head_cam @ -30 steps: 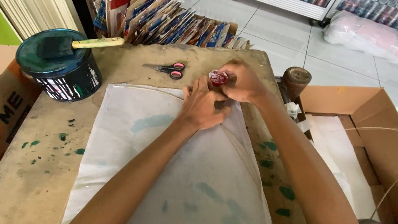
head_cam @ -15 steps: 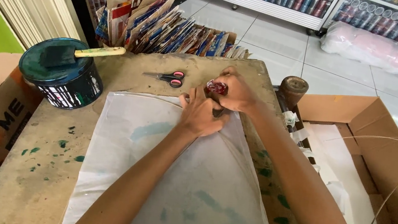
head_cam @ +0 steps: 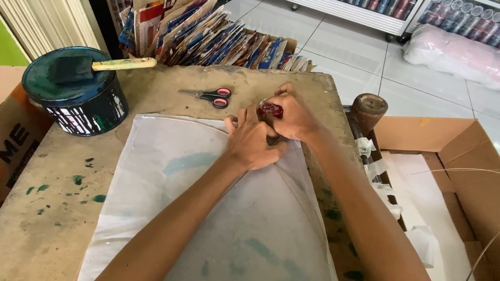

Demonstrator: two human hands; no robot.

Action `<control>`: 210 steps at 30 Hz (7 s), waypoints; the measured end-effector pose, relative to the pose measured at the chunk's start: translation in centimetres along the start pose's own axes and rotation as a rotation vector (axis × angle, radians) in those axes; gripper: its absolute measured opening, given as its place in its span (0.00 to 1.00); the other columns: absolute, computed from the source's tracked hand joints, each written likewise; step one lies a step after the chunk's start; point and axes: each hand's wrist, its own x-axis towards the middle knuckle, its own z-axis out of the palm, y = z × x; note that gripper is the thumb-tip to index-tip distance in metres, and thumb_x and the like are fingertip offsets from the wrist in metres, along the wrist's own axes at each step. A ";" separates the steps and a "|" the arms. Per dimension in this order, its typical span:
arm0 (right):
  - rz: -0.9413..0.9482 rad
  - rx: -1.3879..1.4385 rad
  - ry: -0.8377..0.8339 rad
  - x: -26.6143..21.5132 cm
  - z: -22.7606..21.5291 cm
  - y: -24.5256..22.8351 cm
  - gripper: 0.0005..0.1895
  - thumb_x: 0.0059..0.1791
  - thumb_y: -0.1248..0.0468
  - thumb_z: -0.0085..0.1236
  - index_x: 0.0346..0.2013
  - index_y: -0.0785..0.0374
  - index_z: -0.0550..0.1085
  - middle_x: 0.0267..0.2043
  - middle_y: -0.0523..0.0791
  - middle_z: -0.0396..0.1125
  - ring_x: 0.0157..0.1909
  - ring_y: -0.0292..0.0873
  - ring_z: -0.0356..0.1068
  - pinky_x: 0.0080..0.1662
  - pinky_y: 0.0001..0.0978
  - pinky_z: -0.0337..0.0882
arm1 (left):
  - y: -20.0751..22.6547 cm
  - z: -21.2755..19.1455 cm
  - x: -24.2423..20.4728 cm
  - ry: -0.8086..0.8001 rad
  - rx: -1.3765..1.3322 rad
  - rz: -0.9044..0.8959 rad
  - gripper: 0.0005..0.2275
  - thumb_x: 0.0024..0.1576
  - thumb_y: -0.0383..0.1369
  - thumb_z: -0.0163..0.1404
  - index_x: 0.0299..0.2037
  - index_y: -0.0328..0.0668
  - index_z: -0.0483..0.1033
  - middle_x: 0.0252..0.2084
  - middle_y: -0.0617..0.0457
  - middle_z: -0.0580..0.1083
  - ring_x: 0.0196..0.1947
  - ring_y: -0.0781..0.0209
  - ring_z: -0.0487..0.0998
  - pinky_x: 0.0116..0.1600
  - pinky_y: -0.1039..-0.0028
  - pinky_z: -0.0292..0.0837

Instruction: Cutting kite paper and gluing it to a bamboo frame to assemble a kite

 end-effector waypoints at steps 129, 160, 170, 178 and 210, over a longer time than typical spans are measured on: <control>0.343 0.031 0.045 -0.4 -2.6 -1.5 0.43 0.30 0.54 0.76 0.59 0.42 0.69 0.54 0.49 0.70 0.56 0.54 0.72 0.55 0.46 0.73 | -0.7 -0.4 -0.3 0.108 -0.351 -0.042 0.29 0.48 0.37 0.59 0.54 0.49 0.52 0.59 0.43 0.67 0.65 0.43 0.67 0.69 0.36 0.39; 0.197 0.031 0.202 -1.1 -0.3 -3.0 0.07 0.39 0.63 0.65 0.31 0.51 0.83 0.31 0.50 0.76 0.35 0.55 0.76 0.36 0.42 0.74 | -1.3 0.9 0.3 0.154 -0.299 -0.026 0.29 0.47 0.40 0.59 0.54 0.48 0.54 0.56 0.45 0.68 0.62 0.45 0.68 0.63 0.47 0.46; 0.162 0.173 0.181 -1.6 -1.3 -3.1 0.08 0.40 0.65 0.67 0.34 0.59 0.83 0.33 0.55 0.75 0.35 0.56 0.76 0.36 0.40 0.72 | -1.2 0.6 -0.1 0.147 -0.277 -0.009 0.29 0.48 0.41 0.59 0.53 0.48 0.54 0.57 0.44 0.68 0.62 0.44 0.68 0.64 0.47 0.46; 0.128 0.208 0.184 -1.6 -2.2 -2.4 0.10 0.38 0.66 0.70 0.33 0.60 0.82 0.27 0.51 0.73 0.29 0.45 0.72 0.33 0.33 0.70 | -1.1 0.5 0.1 0.145 -0.287 -0.004 0.27 0.48 0.39 0.59 0.52 0.49 0.55 0.58 0.45 0.68 0.63 0.44 0.67 0.64 0.43 0.44; 0.016 -0.012 -0.013 -16.7 -9.0 -7.5 0.14 0.49 0.72 0.44 0.41 0.60 0.77 0.39 0.56 0.70 0.45 0.67 0.72 0.43 0.53 0.72 | -1.9 2.7 0.7 0.216 -0.161 0.594 0.11 0.49 0.39 0.60 0.37 0.45 0.82 0.42 0.53 0.76 0.45 0.52 0.78 0.54 0.62 0.66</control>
